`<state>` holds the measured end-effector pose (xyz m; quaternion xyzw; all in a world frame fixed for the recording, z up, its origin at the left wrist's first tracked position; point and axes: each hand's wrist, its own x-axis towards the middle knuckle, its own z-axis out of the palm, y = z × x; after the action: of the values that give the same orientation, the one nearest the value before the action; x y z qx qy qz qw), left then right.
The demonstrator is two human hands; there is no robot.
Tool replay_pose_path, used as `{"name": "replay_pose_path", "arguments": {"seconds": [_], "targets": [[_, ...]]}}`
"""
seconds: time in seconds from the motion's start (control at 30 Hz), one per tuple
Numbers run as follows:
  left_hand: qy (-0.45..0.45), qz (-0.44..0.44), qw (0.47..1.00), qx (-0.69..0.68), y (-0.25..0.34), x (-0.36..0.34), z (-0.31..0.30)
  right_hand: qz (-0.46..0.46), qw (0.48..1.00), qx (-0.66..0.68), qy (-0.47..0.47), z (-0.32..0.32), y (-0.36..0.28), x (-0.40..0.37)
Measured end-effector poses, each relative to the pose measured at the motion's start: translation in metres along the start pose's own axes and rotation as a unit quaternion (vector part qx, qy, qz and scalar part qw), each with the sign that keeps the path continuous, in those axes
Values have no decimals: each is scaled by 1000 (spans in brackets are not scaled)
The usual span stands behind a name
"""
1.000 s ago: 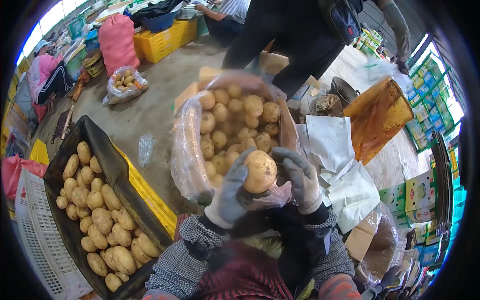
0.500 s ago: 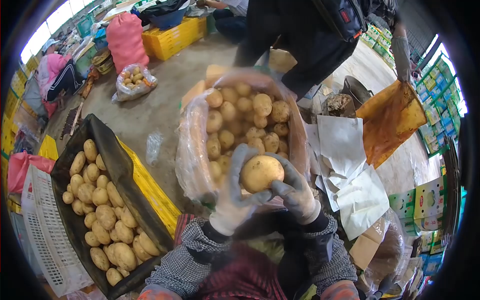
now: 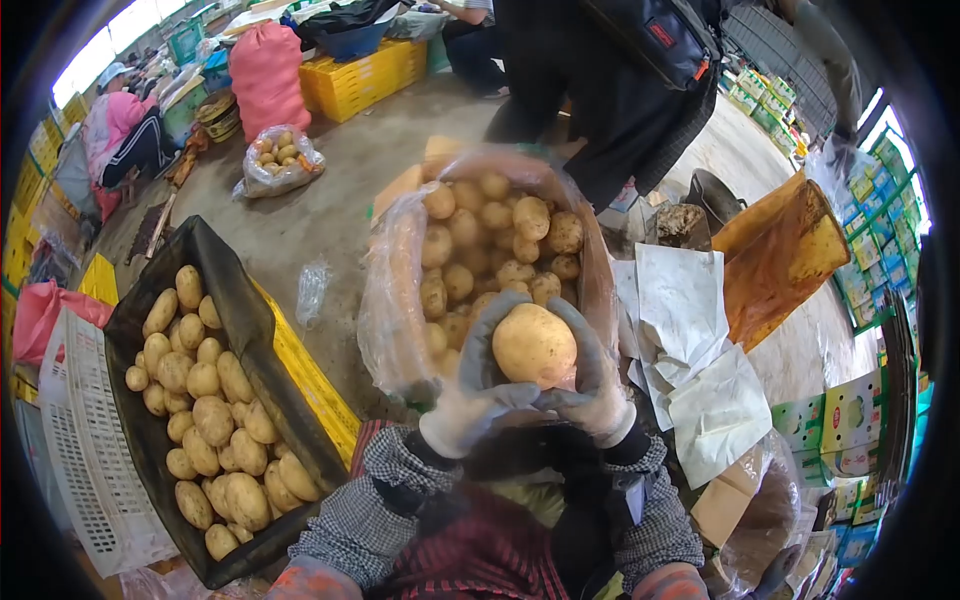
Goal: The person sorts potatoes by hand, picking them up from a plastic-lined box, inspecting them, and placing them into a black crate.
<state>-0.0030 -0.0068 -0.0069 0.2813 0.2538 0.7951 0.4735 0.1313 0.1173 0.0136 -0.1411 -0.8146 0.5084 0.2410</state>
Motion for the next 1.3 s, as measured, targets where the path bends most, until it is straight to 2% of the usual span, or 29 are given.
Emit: {"name": "replay_pose_path", "arguments": {"seconds": [0.07,0.1,0.17,0.2,0.27,0.33,0.37,0.4,0.43,0.47,0.53,0.57,0.6,0.63,0.67,0.7,0.73,0.77,0.8,0.83,0.87,0.9,0.93,1.0,1.07,1.13,1.2,1.27,1.3], "targets": [[-5,-11,1000,3,-10,-1,-9,32,999,8,-5,5,4,-4],[11,-26,999,21,-18,-2,-13,-4,991,-133,-9,4,23,-12],[76,-21,996,48,-15,-11,-13,-62,989,-126,-50,15,16,2],[111,-9,993,48,-13,-14,-12,-54,994,8,-91,23,-12,15],[136,27,975,175,2,-29,-13,-29,983,140,-113,32,19,14],[115,128,968,183,13,-46,-22,-42,993,89,-66,39,42,15],[156,137,919,335,60,-75,-13,-23,995,76,-61,34,44,18],[162,178,881,408,91,-96,-20,0,997,59,-49,27,45,21],[190,152,889,387,111,-117,-39,28,995,93,-32,28,44,18],[224,154,868,416,144,-141,-56,45,993,102,-23,23,51,17],[299,175,603,719,211,-180,-106,79,990,119,-3,12,69,17],[384,165,733,536,240,-197,-119,77,989,123,8,10,74,17],[380,158,517,750,268,-217,-167,73,992,98,13,10,77,17],[411,65,334,846,290,-240,-196,71,995,70,20,10,79,18],[437,-82,267,855,309,-251,-215,72,996,39,31,7,84,17],[401,-67,208,890,314,-277,-245,67,995,64,45,2,110,13],[344,-40,206,915,316,-309,-294,136,991,2,22,11,60,10],[403,-240,237,851,319,-328,-359,59,991,-121,15,1,96,7],[360,-247,236,868,316,-323,-321,57,988,-146,10,-3,102,6],[343,-130,265,892,309,-333,-331,49,991,-125,22,-2,107,5],[351,-267,162,883,312,-325,-324,117,991,-25,66,2,107,3],[327,-205,159,909,311,-339,-330,123,988,33,86,1,107,3],[335,-172,163,912,307,-341,-334,146,986,4,78,0,106,6],[350,-250,164,888,310,-330,-335,152,986,22,64,-4,119,1],[300,-262,250,883,323,-348,-382,187,981,-42,16,-7,124,7],[352,-232,277,864,325,-372,-414,185,969,-161,-24,-16,133,19],[250,-248,213,911,331,-393,-439,144,927,-342,-58,-30,140,42],[351,-320,219,852,308,-304,-346,72,921,-381,-28,-37,159,73],[327,-200,229,895,295,-273,-313,47,914,-402,-5,-39,171,92]]}}
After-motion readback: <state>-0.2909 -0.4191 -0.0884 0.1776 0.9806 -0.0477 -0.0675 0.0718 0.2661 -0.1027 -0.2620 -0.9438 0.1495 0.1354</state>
